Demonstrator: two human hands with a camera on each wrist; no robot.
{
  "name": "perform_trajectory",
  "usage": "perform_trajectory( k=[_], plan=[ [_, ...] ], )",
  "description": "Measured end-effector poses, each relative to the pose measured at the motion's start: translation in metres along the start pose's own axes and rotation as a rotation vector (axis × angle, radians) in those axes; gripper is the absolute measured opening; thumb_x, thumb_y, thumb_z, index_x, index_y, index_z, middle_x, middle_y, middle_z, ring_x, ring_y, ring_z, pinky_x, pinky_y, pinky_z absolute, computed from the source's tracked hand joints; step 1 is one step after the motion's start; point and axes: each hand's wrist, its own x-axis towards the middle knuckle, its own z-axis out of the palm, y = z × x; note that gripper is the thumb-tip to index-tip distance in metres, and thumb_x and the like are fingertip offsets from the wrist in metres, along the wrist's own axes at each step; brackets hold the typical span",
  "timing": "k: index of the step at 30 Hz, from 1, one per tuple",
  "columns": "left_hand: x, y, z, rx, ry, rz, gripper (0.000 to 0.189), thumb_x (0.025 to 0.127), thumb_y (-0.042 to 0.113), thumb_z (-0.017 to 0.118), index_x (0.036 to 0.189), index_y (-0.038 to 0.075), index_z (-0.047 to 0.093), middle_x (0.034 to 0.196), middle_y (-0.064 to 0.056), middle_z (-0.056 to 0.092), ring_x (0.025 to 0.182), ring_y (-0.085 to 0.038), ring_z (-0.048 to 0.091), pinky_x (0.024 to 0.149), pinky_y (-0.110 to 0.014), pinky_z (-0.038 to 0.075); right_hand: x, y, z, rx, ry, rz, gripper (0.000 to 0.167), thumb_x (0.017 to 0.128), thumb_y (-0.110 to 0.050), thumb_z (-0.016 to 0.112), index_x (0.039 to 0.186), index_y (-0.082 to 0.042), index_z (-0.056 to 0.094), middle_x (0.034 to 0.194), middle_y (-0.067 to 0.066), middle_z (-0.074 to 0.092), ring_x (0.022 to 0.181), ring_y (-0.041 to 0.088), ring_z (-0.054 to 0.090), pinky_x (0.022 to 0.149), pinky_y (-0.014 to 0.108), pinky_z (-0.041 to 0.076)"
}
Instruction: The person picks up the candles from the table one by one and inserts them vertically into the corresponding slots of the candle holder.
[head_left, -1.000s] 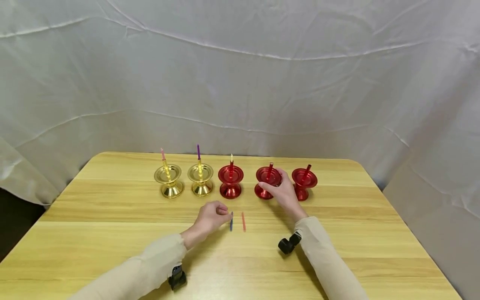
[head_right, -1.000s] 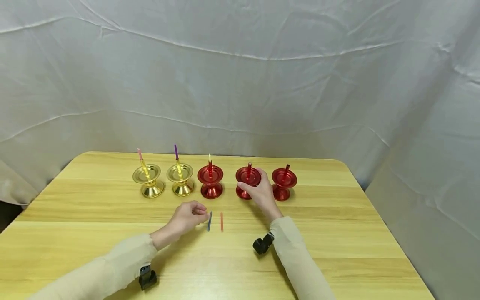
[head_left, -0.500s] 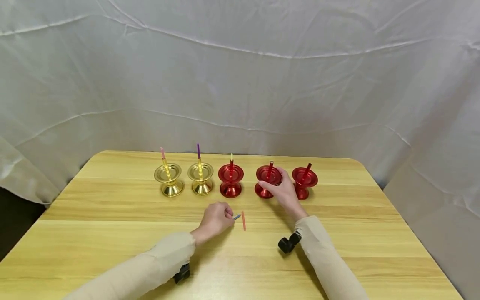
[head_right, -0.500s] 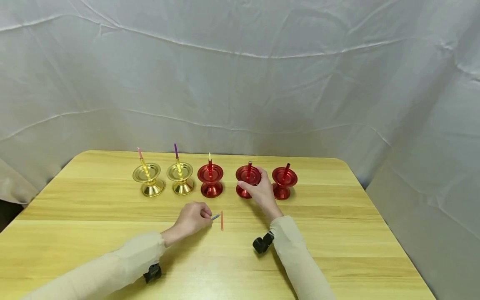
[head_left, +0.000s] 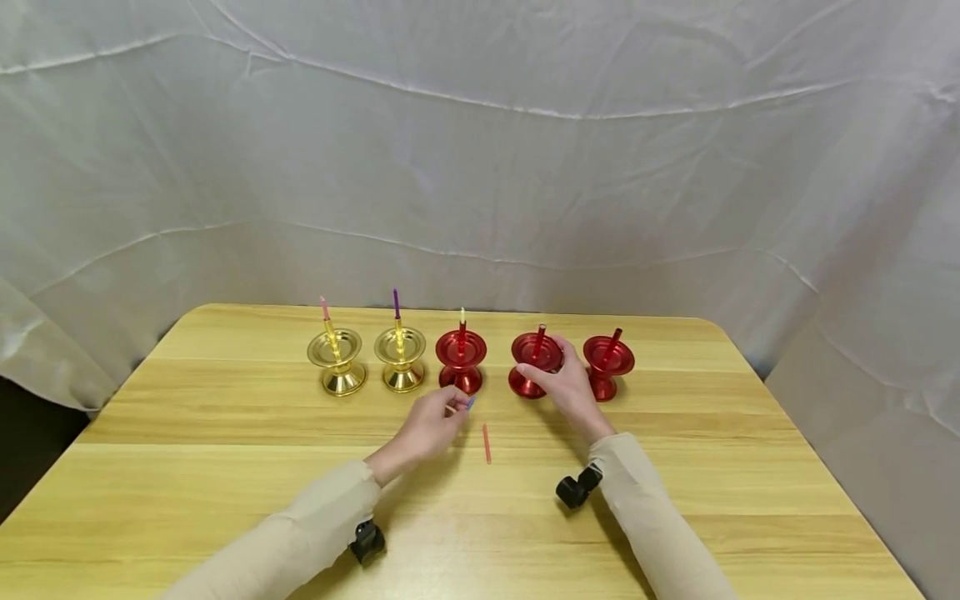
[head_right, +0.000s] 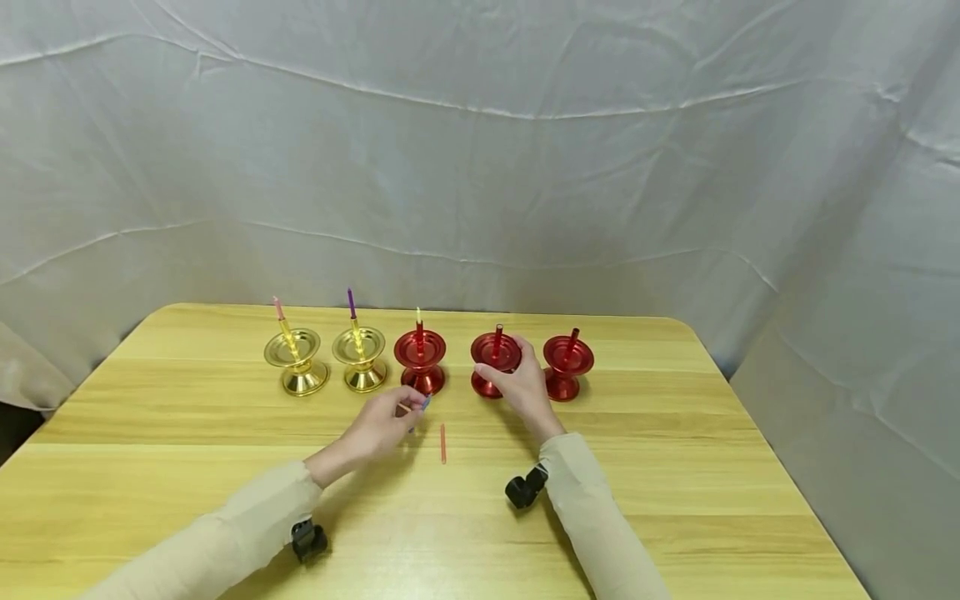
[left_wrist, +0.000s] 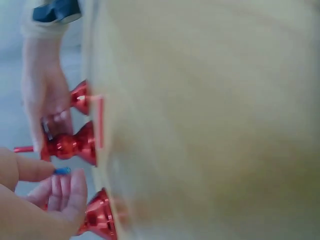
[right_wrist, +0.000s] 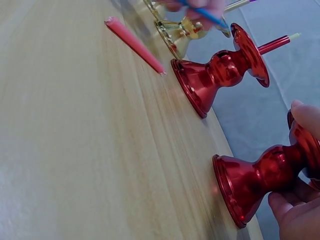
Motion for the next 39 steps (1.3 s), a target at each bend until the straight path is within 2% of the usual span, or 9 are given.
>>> perform_trajectory(
  k=[5, 10, 13, 18, 23, 31, 39],
  plan=[
    [0.009, 0.013, -0.001, -0.078, 0.043, 0.046, 0.014, 0.09, -0.004, 0.06, 0.103, -0.006, 0.064, 0.088, -0.009, 0.061, 0.079, -0.019, 0.058, 0.067, -0.028, 0.052, 0.0, 0.0, 0.0, -0.002, 0.004, -0.005, 0.092, 0.08, -0.033, 0.079, 0.15, -0.004, 0.026, 0.146, 0.021, 0.037, 0.131, 0.035, 0.041, 0.108, 0.047, 0.035],
    [0.018, 0.022, 0.005, -0.146, 0.059, 0.111, 0.015, 0.091, -0.004, 0.06, 0.105, -0.007, 0.064, 0.092, -0.014, 0.064, 0.078, -0.016, 0.058, 0.067, -0.025, 0.05, -0.001, 0.001, 0.0, -0.027, 0.009, -0.014, 0.092, 0.081, -0.034, 0.078, 0.15, -0.003, 0.026, 0.146, 0.022, 0.037, 0.13, 0.037, 0.041, 0.107, 0.049, 0.035],
    [0.024, 0.028, 0.008, -0.174, 0.071, 0.141, 0.014, 0.091, -0.003, 0.06, 0.105, -0.006, 0.064, 0.094, -0.014, 0.065, 0.081, -0.017, 0.058, 0.071, -0.026, 0.051, -0.001, 0.001, 0.0, -0.036, 0.01, -0.013, 0.091, 0.081, -0.034, 0.078, 0.149, -0.003, 0.026, 0.145, 0.022, 0.038, 0.13, 0.037, 0.041, 0.107, 0.049, 0.035],
    [0.038, 0.04, 0.01, -0.166, 0.103, 0.157, 0.016, 0.092, 0.001, 0.061, 0.107, -0.004, 0.064, 0.094, -0.01, 0.064, 0.087, -0.021, 0.06, 0.078, -0.031, 0.053, 0.0, 0.0, 0.001, -0.036, 0.005, -0.021, 0.09, 0.082, -0.031, 0.078, 0.149, -0.002, 0.026, 0.145, 0.022, 0.039, 0.13, 0.035, 0.042, 0.107, 0.047, 0.035],
    [0.058, 0.049, 0.014, -0.12, 0.124, 0.198, 0.019, 0.093, 0.003, 0.062, 0.11, -0.005, 0.064, 0.097, -0.012, 0.065, 0.091, -0.023, 0.062, 0.084, -0.031, 0.053, 0.001, 0.0, 0.001, -0.025, 0.009, -0.031, 0.088, 0.082, -0.027, 0.078, 0.148, 0.0, 0.027, 0.144, 0.022, 0.041, 0.129, 0.034, 0.043, 0.107, 0.045, 0.036],
    [0.085, 0.066, 0.021, -0.19, 0.148, 0.275, 0.017, 0.093, 0.001, 0.061, 0.109, -0.005, 0.063, 0.099, -0.014, 0.065, 0.093, -0.024, 0.06, 0.086, -0.03, 0.052, 0.001, 0.001, 0.0, 0.0, 0.003, -0.036, 0.087, 0.082, -0.027, 0.078, 0.148, 0.0, 0.027, 0.143, 0.021, 0.042, 0.129, 0.033, 0.044, 0.108, 0.044, 0.036],
    [0.104, 0.073, 0.031, -0.249, 0.174, 0.256, 0.018, 0.094, 0.001, 0.06, 0.111, -0.006, 0.063, 0.101, -0.015, 0.065, 0.094, -0.024, 0.06, 0.084, -0.027, 0.051, 0.001, 0.001, 0.003, 0.027, 0.028, -0.055, 0.086, 0.081, -0.023, 0.079, 0.147, 0.0, 0.029, 0.141, 0.021, 0.045, 0.127, 0.032, 0.045, 0.107, 0.043, 0.037]
  ],
)
